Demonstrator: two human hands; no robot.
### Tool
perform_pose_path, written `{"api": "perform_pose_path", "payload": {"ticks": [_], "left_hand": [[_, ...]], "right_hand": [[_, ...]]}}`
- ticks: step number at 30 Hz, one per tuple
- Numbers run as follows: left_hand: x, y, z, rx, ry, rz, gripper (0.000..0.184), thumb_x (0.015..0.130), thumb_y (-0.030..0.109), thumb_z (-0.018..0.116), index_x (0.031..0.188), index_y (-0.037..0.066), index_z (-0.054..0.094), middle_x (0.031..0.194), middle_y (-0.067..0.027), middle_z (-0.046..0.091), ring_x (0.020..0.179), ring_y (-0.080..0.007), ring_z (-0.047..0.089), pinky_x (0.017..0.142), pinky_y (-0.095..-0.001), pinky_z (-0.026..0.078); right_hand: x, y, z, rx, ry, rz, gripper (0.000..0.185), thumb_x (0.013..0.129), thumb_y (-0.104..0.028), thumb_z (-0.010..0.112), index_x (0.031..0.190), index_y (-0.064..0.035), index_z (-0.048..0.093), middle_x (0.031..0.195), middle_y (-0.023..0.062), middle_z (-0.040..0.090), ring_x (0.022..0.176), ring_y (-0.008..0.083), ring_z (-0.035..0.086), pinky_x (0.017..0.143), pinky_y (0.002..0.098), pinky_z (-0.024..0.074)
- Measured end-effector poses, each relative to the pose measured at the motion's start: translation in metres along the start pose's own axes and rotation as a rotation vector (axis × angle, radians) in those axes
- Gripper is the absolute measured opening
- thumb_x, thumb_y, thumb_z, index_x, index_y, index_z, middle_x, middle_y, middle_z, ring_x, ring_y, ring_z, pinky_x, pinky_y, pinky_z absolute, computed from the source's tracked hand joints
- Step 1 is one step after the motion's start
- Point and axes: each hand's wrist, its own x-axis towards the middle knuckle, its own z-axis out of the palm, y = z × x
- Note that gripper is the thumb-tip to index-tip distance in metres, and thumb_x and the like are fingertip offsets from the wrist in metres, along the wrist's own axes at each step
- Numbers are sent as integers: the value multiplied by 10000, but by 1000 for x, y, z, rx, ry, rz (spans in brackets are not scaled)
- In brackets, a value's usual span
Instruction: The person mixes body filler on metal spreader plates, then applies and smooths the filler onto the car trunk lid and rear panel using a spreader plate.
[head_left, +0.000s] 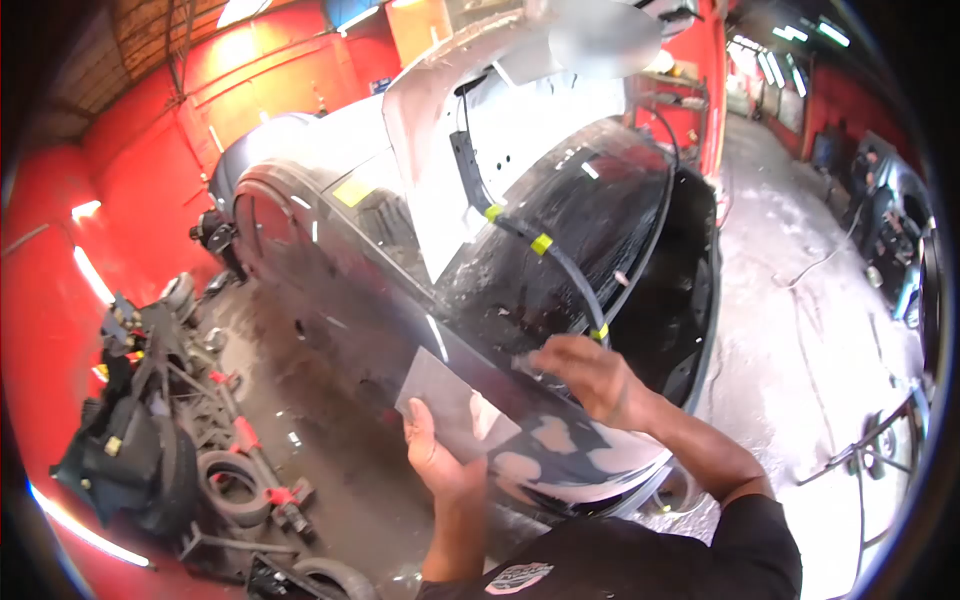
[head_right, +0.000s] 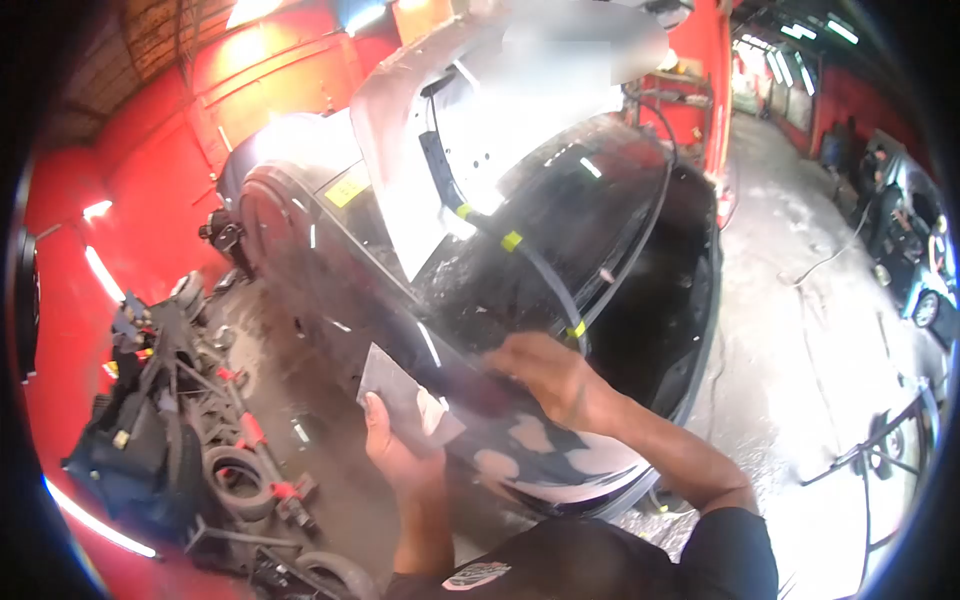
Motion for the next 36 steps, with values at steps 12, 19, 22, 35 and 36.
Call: {"api": "perform_pose_path", "payload": {"ticks": [12,19,22,35,36], "left_hand": [[23,-60,-21,-186,-175,-324,510,1049,383,576,1367,-12,519,1241,-104,633,1127,-215,633,974,-386,517],[32,-57,-47,-298,-57,-356,415,1030,276,642,1286,-46,585,1186,-120,686,1037,-202,684,944,-335,533],[29,-62,-60,-328,-44,-393,393,1027,252,648,1268,-54,594,1166,-120,694,1018,-199,687,925,-343,540],[5,-99,-67,-417,-193,-591,338,998,241,652,1221,-9,611,1081,-70,677,942,-171,667,837,-333,534],[5,-99,-66,-414,-187,-597,334,996,238,656,1216,-9,614,1085,-70,678,945,-172,669,842,-334,535]], "right_hand": [[89,-14,25,647,88,649,474,957,-101,647,1409,-2,544,1203,90,688,1092,132,631,903,269,496],[185,-26,-102,-1517,-450,-510,611,862,-191,672,1460,-205,547,1223,135,620,1131,305,621,913,442,543],[256,-35,-165,-1870,-482,-707,731,885,-142,613,1567,-322,421,1111,93,593,1022,229,599,855,389,530],[373,-119,-88,-1822,-622,206,869,950,-749,465,1233,46,672,1148,281,676,995,394,675,868,461,561],[379,-103,-102,-1837,-644,149,926,930,-787,445,1223,63,668,1159,297,670,1005,406,673,874,472,557]]}}
